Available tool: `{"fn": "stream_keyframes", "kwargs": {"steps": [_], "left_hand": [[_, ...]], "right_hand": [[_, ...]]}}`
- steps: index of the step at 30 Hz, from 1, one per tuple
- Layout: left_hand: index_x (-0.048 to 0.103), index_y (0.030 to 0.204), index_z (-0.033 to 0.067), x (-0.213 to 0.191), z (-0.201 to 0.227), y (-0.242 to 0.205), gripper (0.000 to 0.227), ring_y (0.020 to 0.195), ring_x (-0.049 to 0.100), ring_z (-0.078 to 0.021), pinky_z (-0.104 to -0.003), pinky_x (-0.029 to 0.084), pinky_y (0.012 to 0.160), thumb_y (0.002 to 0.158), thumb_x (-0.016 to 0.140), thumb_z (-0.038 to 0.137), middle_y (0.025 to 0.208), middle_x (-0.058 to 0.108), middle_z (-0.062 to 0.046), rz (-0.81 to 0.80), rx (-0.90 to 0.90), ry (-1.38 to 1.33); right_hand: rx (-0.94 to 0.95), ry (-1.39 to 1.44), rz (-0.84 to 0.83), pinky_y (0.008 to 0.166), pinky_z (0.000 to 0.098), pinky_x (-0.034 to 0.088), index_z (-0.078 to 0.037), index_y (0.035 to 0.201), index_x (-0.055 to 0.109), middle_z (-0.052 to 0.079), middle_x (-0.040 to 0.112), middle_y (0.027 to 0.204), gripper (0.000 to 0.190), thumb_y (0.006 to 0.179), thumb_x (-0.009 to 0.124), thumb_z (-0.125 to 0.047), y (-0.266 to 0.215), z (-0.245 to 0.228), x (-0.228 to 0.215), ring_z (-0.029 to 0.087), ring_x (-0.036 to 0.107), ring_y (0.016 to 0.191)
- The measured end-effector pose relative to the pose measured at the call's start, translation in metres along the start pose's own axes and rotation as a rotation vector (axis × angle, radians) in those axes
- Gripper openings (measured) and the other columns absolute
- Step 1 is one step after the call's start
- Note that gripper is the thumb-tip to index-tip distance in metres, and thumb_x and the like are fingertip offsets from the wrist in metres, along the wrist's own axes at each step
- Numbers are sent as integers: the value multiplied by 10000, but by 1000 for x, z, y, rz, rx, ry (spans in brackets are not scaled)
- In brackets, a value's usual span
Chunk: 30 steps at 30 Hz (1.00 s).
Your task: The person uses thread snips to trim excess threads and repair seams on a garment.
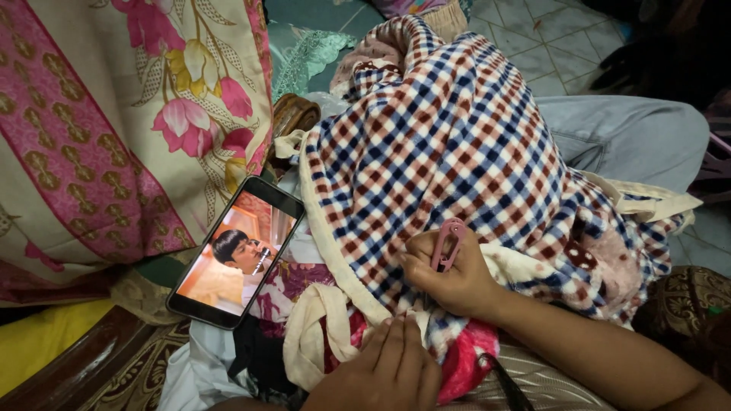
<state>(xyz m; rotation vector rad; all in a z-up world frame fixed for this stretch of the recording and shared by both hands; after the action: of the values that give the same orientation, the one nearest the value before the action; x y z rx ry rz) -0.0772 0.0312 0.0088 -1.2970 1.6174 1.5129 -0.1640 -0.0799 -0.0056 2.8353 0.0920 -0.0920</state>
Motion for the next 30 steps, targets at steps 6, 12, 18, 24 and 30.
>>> {"fn": "stream_keyframes", "kwargs": {"steps": [6,12,18,24,30], "left_hand": [[580,921,-11,1,0,-2,151,889,673,-363,-388,563,806,853,612,120,980,636,-285,15,6,-19],[579,894,-16,1,1,-2,124,902,666,-358,-398,559,821,855,595,101,956,633,-269,13,-1,-66],[557,904,24,10,6,-11,126,945,669,-351,-368,561,755,886,547,148,991,640,-249,3,14,65],[589,892,24,0,4,-11,121,922,664,-308,-349,536,869,906,560,140,977,643,-172,51,30,61],[607,882,56,-10,2,-7,60,870,658,-261,-322,536,875,875,589,113,958,649,-132,76,38,98]], "right_hand": [[-31,-2,-53,736,343,590,-162,506,312,-67,299,439,343,729,556,-72,3,-6,8,80,292,388],[0,-25,-46,397,223,242,-140,483,295,-48,311,438,354,697,532,12,1,-4,10,91,242,391],[-106,140,-5,760,395,629,-127,878,318,-41,413,505,305,758,527,61,-3,16,-4,95,466,414],[2,112,-31,666,316,609,-171,509,369,-51,382,415,386,756,586,32,4,14,-3,89,394,341],[16,9,-46,394,202,309,-157,508,325,-60,311,432,380,741,568,20,-1,7,5,79,269,364]]}}
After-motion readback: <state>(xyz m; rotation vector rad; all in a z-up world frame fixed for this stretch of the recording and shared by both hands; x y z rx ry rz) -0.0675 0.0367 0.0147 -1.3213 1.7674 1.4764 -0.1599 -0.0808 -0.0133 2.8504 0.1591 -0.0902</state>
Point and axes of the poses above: each hand's wrist, its own y-axis towards the middle knuckle, its own x-axis out of the palm, z = x × y, the point moved 10 cm from there along y, towards the middle knuckle
